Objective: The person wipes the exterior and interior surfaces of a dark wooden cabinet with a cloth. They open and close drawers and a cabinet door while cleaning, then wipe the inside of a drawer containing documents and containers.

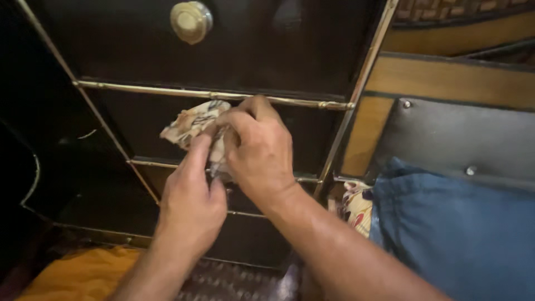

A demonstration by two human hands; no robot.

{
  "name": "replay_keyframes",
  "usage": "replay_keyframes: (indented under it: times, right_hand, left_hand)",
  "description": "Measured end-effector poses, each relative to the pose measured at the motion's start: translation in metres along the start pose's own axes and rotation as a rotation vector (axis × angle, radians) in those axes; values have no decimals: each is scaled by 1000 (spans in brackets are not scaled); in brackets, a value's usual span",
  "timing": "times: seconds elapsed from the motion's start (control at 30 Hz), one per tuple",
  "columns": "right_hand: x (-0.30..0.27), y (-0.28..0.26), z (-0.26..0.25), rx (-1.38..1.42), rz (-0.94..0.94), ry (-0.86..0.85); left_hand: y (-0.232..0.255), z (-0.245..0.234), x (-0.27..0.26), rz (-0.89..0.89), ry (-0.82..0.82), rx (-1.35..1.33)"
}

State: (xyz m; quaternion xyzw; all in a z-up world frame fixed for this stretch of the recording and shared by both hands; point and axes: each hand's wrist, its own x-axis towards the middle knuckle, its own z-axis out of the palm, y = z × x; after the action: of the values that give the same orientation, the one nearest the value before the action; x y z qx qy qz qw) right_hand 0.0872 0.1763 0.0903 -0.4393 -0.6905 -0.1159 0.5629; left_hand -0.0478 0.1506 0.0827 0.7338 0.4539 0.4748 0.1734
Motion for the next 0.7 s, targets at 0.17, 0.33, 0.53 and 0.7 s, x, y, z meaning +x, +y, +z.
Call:
replay_keyframes:
  times: [0.17, 0.33, 0.53, 0.7]
  right_hand:
    - [-11, -22, 5, -111, -126, -36]
    - [-31, -17, 21, -245, -204, -119]
    - [-38, -1, 40, -271, -172, -55]
    - [-44, 3, 50, -292, -96, -38]
  left_hand:
    - [-8, -28, 12, -139, -166, 7]
    - [-21, -24, 11, -211, -248, 70]
    - [-40, -23, 8, 0, -175, 32]
    - [-71, -25, 15, 39, -376, 224]
